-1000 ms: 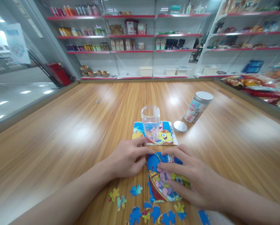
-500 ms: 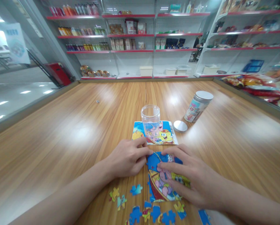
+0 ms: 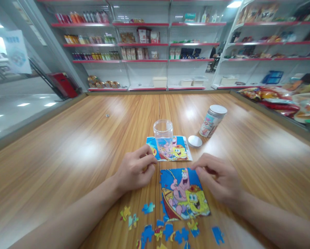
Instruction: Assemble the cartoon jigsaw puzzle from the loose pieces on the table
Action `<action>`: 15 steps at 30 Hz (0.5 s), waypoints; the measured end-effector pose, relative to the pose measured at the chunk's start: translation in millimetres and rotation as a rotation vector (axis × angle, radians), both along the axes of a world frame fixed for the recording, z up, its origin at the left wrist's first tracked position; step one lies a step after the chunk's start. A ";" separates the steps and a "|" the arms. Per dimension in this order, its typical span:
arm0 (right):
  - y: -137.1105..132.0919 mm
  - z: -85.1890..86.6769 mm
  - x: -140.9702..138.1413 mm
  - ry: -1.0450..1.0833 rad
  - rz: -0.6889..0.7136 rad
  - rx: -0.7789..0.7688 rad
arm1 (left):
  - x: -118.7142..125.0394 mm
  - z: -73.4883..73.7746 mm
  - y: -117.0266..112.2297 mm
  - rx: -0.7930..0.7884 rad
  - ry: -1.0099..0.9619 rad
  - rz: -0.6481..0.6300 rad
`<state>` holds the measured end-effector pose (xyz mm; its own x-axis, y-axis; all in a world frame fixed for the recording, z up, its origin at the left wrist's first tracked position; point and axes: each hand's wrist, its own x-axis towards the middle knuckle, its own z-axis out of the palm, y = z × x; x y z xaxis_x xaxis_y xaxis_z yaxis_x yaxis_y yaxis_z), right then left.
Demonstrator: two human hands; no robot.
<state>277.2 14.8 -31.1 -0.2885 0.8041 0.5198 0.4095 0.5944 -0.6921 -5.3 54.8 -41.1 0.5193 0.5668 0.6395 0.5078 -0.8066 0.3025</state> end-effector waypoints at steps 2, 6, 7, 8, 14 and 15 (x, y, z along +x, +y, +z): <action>6.4 -2.1 0.9 0.039 -0.086 -0.124 | -1.1 0.4 2.1 0.031 -0.035 0.015; 17.5 -6.8 -1.5 0.059 -0.066 -0.212 | -3.6 1.5 8.6 0.091 -0.098 0.076; 19.2 -7.6 -2.1 0.075 -0.078 -0.205 | -4.5 2.1 10.3 0.109 -0.122 0.102; 20.2 -8.1 -2.4 0.085 -0.090 -0.195 | -5.3 3.4 11.3 0.131 -0.148 0.127; 16.6 -7.4 0.2 0.091 -0.096 -0.166 | -6.4 45.7 -27.1 0.304 -0.233 0.143; 16.0 -7.1 0.6 0.086 -0.083 -0.168 | -6.1 57.3 -42.5 0.353 -0.216 0.093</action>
<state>277.8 30.8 -38.2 -0.1776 0.9006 0.3968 0.3873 0.4346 -0.8131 -11.4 12.2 16.1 0.3090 0.3319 0.8913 0.5389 -0.8333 0.1235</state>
